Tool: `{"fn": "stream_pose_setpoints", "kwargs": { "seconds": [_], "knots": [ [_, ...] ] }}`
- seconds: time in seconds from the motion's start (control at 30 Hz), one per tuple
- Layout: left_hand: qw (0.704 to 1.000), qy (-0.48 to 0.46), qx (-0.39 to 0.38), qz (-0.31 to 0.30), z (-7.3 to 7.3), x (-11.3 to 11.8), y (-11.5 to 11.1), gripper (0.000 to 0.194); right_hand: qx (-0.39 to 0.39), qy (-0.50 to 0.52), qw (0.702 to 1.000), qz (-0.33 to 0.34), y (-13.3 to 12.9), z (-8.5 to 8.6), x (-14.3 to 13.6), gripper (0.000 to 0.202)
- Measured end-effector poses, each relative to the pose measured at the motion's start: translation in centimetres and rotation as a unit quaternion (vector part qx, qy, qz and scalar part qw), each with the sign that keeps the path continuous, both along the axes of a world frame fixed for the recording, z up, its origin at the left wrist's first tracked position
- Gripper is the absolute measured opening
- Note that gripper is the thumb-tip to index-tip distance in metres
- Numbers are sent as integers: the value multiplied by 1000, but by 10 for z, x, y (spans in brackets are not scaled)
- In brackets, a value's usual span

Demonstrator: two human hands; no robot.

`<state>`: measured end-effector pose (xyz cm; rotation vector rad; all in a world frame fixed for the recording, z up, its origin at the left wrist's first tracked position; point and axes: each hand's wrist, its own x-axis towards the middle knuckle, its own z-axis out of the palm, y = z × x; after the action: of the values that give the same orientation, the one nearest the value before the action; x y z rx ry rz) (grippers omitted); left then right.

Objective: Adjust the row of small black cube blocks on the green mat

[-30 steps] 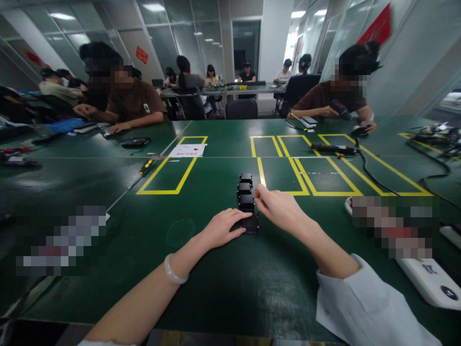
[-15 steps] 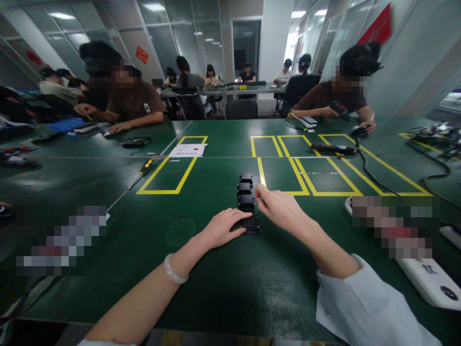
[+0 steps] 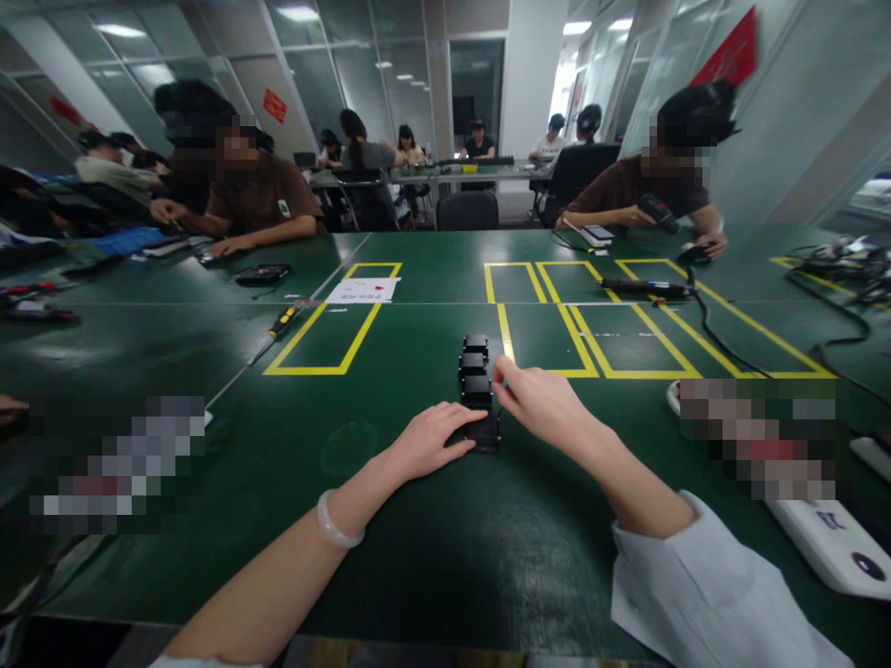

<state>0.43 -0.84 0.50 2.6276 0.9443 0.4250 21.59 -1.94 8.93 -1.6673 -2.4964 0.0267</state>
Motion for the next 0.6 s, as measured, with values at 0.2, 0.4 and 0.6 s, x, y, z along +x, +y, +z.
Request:
{"fn": "stream_pose_setpoints", "kwargs": {
  "seconds": [0.2,0.4,0.6],
  "knots": [
    [1000,1,2,4,-1,0,1,42,5,10,1000,-2,-2,3,-1,18],
    [1000,2,6,1,0,1,0,42,5,17,1000,6,-2,2,-1,24],
    [1000,1,2,2,0,0,0,43,2,0,1000,3,0,-1,-1,21]
  ]
}}
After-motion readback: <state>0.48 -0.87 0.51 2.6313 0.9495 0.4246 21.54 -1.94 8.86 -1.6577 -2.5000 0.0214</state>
